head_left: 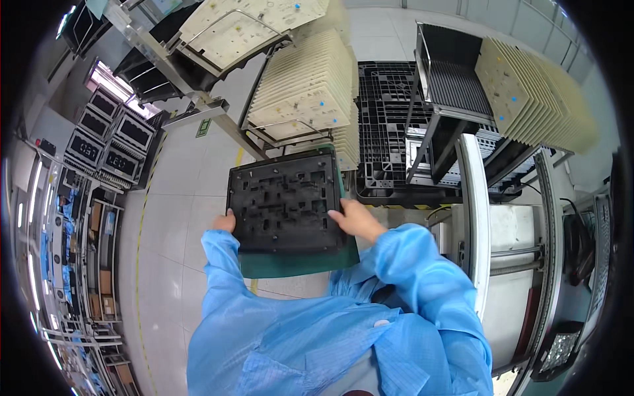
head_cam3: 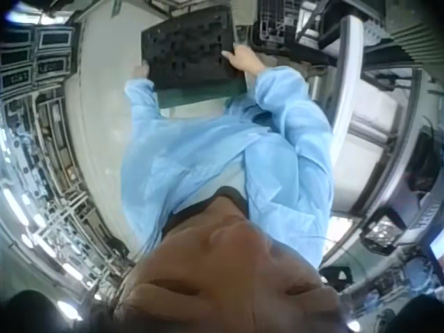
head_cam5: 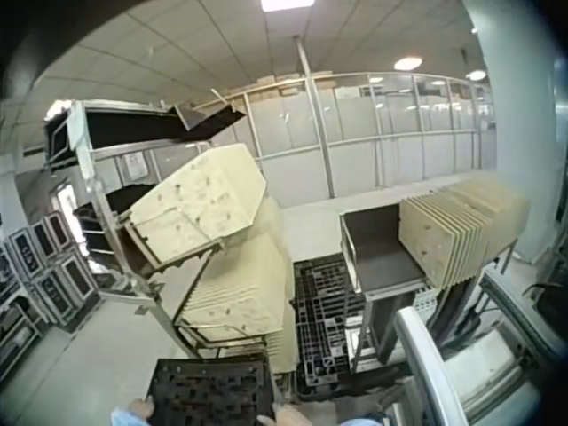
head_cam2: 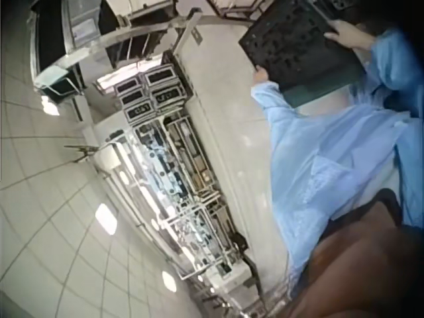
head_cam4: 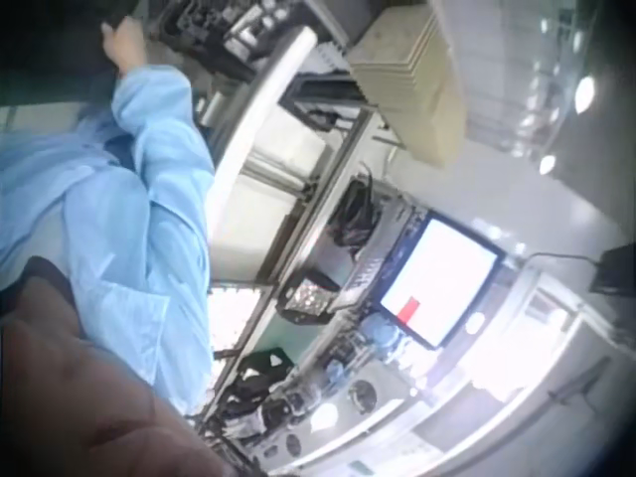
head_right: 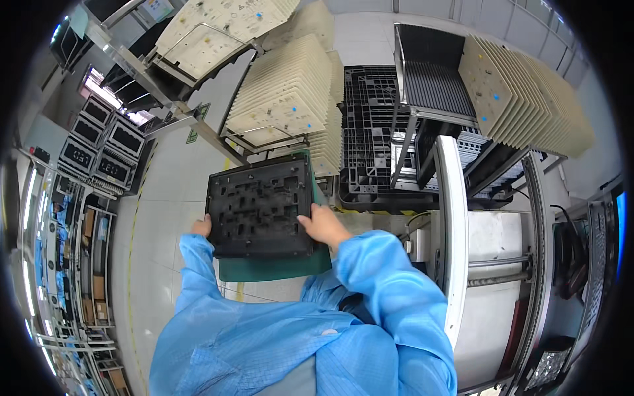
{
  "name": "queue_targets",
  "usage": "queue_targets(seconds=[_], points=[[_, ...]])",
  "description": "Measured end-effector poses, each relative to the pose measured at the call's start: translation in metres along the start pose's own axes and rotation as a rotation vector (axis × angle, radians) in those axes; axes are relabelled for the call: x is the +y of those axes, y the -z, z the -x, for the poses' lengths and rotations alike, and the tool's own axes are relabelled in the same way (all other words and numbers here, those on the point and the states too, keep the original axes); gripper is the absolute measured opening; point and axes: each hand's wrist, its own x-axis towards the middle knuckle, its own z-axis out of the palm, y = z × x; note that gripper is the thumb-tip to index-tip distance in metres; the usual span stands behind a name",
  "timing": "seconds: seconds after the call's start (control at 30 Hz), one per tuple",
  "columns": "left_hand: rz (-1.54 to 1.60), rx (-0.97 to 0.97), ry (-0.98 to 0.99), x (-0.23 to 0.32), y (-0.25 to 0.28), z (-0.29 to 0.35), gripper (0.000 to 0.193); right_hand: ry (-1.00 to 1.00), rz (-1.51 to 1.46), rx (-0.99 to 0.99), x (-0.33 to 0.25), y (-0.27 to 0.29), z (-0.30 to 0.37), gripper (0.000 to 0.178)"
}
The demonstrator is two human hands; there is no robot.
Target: Assembling electronic components onto printed circuit boards at a manual assembly station.
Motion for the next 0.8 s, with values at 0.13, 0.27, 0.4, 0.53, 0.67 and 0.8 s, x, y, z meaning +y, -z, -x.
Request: queue_targets(seconds=[0.13, 0.27, 0.4, 0.53, 0.67, 0.8], points=[[0.211, 0.082, -0.024, 0.007, 0.008, 0.017, 0.077, -0.168, 0.067, 0.156, -0.023, -0.021, 0.002, 0.041], [0.221, -0.012, 0.017, 0.016, 0.032, 0.014, 0.082, -0.182, 0.027, 0.166, -0.024, -0.022, 0.005, 0.037], [0.477, 0.054, 0.04, -0.003, 0.017, -0.002, 0.083, -0.181, -0.014, 0.186, -0.053, -0.01, 0.038, 0.044], [1.248, -0.664, 0.167, 0.057, 0.062, 0.06, 0.064, -0.147, -0.168, 0.356, -0.056, 0.044, 0.095, 0.038], [1.437, -0.562, -0.184, 0.131, 0.109, 0.163, 0.042, -0.133, -0.189, 0.622, -0.079, 0.109, 0.213, 0.054], [1.287, -0.676, -0.786, 0.274, 0.126, 0.265, 0.026, -0.382, -0.239, 1.02, -0.07, 0.131, 0.35, 0.051]])
